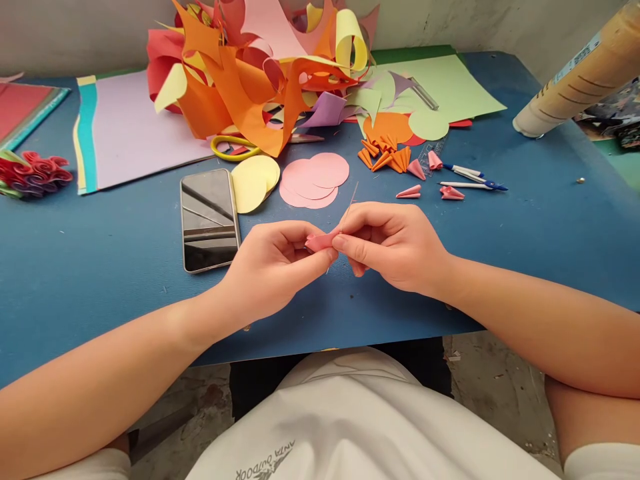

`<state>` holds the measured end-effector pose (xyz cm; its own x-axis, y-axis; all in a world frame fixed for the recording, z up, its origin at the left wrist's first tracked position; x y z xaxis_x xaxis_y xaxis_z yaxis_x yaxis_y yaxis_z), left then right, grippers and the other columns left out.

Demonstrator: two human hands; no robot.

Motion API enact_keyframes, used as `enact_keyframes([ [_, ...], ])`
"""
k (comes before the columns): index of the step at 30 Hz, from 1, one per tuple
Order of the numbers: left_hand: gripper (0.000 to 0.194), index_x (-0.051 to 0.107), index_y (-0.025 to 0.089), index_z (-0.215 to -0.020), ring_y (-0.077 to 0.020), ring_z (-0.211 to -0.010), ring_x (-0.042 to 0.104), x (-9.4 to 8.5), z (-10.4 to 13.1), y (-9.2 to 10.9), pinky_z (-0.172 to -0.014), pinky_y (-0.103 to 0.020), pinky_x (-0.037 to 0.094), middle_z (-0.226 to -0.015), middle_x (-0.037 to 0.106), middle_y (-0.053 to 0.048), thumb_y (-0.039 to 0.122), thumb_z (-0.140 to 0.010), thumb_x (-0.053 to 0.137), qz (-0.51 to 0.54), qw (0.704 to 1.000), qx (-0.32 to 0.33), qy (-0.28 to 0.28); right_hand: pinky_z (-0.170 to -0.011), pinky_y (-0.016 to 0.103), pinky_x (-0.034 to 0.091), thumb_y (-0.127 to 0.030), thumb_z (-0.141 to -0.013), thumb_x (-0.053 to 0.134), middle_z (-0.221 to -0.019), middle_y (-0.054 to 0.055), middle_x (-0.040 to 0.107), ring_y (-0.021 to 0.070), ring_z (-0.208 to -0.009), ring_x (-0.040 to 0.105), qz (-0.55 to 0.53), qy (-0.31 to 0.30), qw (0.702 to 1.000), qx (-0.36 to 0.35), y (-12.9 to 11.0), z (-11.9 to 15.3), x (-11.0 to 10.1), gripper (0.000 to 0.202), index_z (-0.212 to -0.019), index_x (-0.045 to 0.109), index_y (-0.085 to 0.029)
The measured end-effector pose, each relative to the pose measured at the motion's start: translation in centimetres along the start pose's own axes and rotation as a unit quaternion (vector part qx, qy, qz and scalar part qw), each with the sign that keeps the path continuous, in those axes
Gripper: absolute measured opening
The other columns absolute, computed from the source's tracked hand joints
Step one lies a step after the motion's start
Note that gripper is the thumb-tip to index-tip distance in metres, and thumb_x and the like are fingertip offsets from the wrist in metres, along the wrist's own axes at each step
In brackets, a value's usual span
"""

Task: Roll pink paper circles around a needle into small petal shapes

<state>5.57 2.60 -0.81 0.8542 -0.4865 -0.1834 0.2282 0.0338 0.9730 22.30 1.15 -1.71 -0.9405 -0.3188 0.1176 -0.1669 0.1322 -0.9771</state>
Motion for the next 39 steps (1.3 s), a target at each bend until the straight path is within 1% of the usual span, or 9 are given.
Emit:
enact_keyframes([
  [7,0.027,0.057,0.018,-0.064,-0.0098,-0.058,0.042,0.3,-0.1,0.1,-0.051,-0.023,0.036,-0.062,0.050,0.002,0.027,-0.083,0.074,-0.031,0.999,0.024,-0.020,-0.045,0.023,0.052,-0.038,-0.077,0.094,-0.074,0.003,0.074,0.0097,-0.051,0.061,0.008,0.003,0.999,0.048,0.5,0.1,-0.1,0.034,-0.076,0.069,-0.015],
  [10,0.025,0.056,0.019,-0.065,-0.0088,-0.058,0.039,0.4,-0.1,0.2,-0.052,-0.022,0.035,-0.063,0.048,0.004,0.024,-0.084,0.071,-0.048,0.997,0.049,-0.028,-0.043,0.022,0.050,-0.037,-0.072,0.097,-0.072,0.002,0.073,0.0094,-0.049,0.059,0.005,0.007,0.998,0.066,0.8,0.1,-0.2,0.037,-0.073,0.067,-0.015],
  [13,0.023,0.057,0.018,-0.066,-0.0091,-0.060,0.040,0.4,-0.2,0.2,-0.053,-0.023,0.035,-0.064,0.048,0.004,0.021,-0.085,0.068,-0.055,0.996,0.060,-0.029,-0.045,0.022,0.052,-0.038,-0.073,0.096,-0.075,0.003,0.073,0.0099,-0.052,0.060,0.007,0.009,0.997,0.071,1.1,0.0,-0.4,0.036,-0.075,0.069,-0.015],
  [16,0.020,0.058,0.019,-0.068,-0.0101,-0.061,0.041,0.3,-0.1,0.3,-0.054,-0.024,0.036,-0.066,0.050,0.003,0.022,-0.086,0.069,-0.051,0.997,0.061,-0.024,-0.052,0.024,0.055,-0.038,-0.079,0.093,-0.080,0.003,0.071,0.0119,-0.062,0.062,0.036,0.009,0.999,0.040,1.0,-0.1,-0.6,0.031,-0.090,0.075,-0.015],
  [19,0.022,0.059,0.020,-0.069,-0.0112,-0.061,0.041,0.2,0.1,0.3,-0.055,-0.026,0.037,-0.067,0.048,0.003,0.026,-0.086,0.071,-0.037,0.998,0.053,-0.015,-0.060,0.026,0.056,-0.032,-0.088,0.085,-0.088,0.004,0.069,0.0131,-0.070,0.064,0.085,-0.015,0.995,-0.043,0.3,-0.2,-0.7,0.023,-0.104,0.077,-0.017],
  [23,0.025,0.058,0.020,-0.066,-0.0116,-0.062,0.041,0.4,0.2,0.1,-0.058,-0.026,0.039,-0.065,0.048,0.004,0.026,-0.085,0.072,-0.040,0.998,0.050,-0.020,-0.062,0.027,0.055,-0.026,-0.097,0.074,-0.089,0.005,0.069,0.0136,-0.073,0.064,0.159,-0.035,0.980,-0.115,-0.4,0.0,-0.5,0.010,-0.099,0.081,-0.019],
  [28,0.022,0.058,0.019,-0.068,-0.0103,-0.061,0.042,0.5,0.0,0.0,-0.057,-0.024,0.039,-0.066,0.051,0.004,0.023,-0.086,0.070,-0.034,0.998,0.050,-0.028,-0.058,0.027,0.052,-0.033,-0.098,0.074,-0.085,0.004,0.070,0.0117,-0.065,0.062,0.184,-0.032,0.977,-0.098,-0.5,0.0,-0.4,0.016,-0.093,0.082,-0.019],
  [32,0.022,0.058,0.020,-0.067,-0.0104,-0.061,0.045,0.3,-0.2,0.1,-0.057,-0.023,0.040,-0.064,0.053,0.004,0.021,-0.086,0.069,-0.082,0.994,0.077,-0.011,-0.058,0.028,0.049,-0.040,-0.095,0.079,-0.079,0.004,0.068,0.0125,-0.065,0.060,0.199,-0.015,0.976,-0.083,-0.5,-0.1,-0.4,0.023,-0.088,0.082,-0.018],
  [39,0.022,0.056,0.020,-0.066,-0.0106,-0.058,0.047,0.3,-0.1,0.2,-0.057,-0.023,0.040,-0.061,0.054,0.004,0.021,-0.086,0.066,-0.165,0.980,0.113,-0.004,-0.058,0.027,0.048,-0.038,-0.094,0.080,-0.076,0.005,0.071,0.0127,-0.064,0.059,0.227,-0.019,0.968,-0.106,-0.3,-0.1,-0.4,0.025,-0.083,0.077,-0.015],
])
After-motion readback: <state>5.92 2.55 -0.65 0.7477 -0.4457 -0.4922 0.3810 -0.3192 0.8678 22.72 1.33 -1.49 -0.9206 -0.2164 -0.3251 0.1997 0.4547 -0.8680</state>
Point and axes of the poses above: each hand's wrist, its own z-axis away from the middle knuckle, its own x-axis out of the palm, y = z × x, the point moved 4 cm from there along -z, towards the middle knuckle
